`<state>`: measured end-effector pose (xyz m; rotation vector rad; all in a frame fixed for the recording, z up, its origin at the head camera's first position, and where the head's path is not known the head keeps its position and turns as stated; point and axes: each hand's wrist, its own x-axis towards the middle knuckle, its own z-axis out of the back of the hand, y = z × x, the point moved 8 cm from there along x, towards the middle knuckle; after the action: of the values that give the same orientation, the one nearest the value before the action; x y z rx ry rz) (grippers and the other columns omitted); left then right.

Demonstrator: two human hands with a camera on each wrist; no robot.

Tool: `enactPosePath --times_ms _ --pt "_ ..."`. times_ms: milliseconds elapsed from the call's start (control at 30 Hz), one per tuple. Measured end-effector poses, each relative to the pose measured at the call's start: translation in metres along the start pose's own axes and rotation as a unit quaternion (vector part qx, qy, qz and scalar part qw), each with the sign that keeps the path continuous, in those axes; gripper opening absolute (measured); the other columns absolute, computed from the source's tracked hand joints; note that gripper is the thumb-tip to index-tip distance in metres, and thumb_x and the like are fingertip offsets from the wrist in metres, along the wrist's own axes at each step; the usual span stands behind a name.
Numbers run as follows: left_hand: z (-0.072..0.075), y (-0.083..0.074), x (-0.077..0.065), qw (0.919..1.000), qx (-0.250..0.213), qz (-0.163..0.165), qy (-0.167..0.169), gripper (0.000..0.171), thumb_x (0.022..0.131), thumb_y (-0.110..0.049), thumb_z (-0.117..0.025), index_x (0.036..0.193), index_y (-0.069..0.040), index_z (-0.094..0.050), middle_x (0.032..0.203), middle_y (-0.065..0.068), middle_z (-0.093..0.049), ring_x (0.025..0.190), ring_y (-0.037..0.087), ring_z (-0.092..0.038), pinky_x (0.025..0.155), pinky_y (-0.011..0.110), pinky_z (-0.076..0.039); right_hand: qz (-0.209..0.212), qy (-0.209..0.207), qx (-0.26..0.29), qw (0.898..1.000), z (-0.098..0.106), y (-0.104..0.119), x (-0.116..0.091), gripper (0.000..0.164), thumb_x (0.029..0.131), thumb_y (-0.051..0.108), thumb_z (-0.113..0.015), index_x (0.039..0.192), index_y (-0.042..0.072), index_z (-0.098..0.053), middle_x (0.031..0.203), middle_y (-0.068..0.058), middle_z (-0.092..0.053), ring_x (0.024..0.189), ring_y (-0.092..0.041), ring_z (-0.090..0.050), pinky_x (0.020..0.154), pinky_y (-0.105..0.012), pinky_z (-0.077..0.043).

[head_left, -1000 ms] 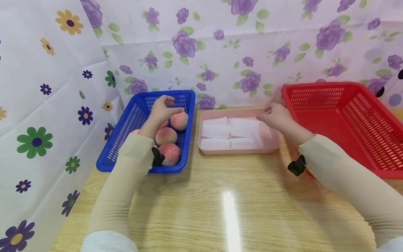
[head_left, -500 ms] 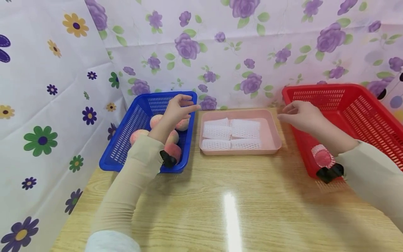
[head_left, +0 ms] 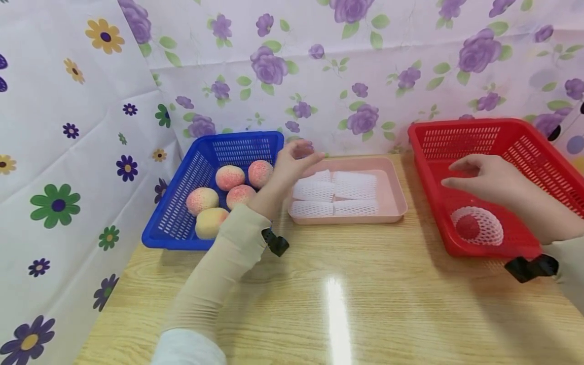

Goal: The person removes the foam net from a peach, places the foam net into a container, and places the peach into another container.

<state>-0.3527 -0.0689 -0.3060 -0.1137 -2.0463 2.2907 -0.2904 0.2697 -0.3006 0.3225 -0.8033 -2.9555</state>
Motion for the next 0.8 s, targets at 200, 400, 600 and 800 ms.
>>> enactPosePath --times_ms 200,400,600,800 --pt "-0.04 0.01 -0.004 0.996 -0.076 0.024 0.039 0.052 0.087 -0.008 -0.068 0.134 -0.001 -0.046 0.131 0.021 -0.052 0.115 0.033 -0.058 0.091 0.037 -0.054 0.006 -0.005 -0.005 1.0 0.003 -0.031 -0.002 0.08 0.085 0.053 -0.064 0.135 -0.004 -0.041 0.131 -0.034 -0.044 0.115 -0.05 -0.042 0.087 -0.064 -0.046" --pt "-0.08 0.022 -0.007 0.9931 -0.071 0.027 0.09 0.059 0.087 -0.011 -0.07 0.138 -0.004 -0.042 0.134 0.021 -0.049 0.113 0.032 -0.059 0.086 0.035 -0.056 0.029 0.005 0.002 1.0 -0.001 -0.056 -0.004 0.072 0.086 0.04 -0.068 0.136 -0.003 -0.041 0.132 -0.035 -0.044 0.115 -0.05 -0.043 0.087 -0.063 -0.047" --pt "-0.116 0.029 -0.013 0.9885 -0.102 0.027 0.109 0.055 0.086 -0.013 -0.071 0.134 -0.006 -0.048 0.127 0.017 -0.055 0.104 0.021 -0.063 0.08 0.033 -0.058 0.039 0.036 -0.013 0.998 -0.01 -0.085 -0.005 0.076 0.08 0.033 -0.075 0.136 -0.004 -0.039 0.132 -0.036 -0.044 0.111 -0.05 -0.046 0.081 -0.062 -0.051" --pt "-0.145 0.034 -0.02 0.9833 -0.126 0.029 0.128 0.052 0.084 -0.015 -0.072 0.131 -0.008 -0.05 0.12 0.007 -0.058 0.095 0.014 -0.065 0.075 0.034 -0.059 0.052 0.047 -0.026 0.997 -0.016 -0.107 -0.004 0.079 0.076 0.027 -0.079 0.136 -0.006 -0.038 0.131 -0.037 -0.044 0.114 -0.054 -0.044 0.081 -0.061 -0.051"
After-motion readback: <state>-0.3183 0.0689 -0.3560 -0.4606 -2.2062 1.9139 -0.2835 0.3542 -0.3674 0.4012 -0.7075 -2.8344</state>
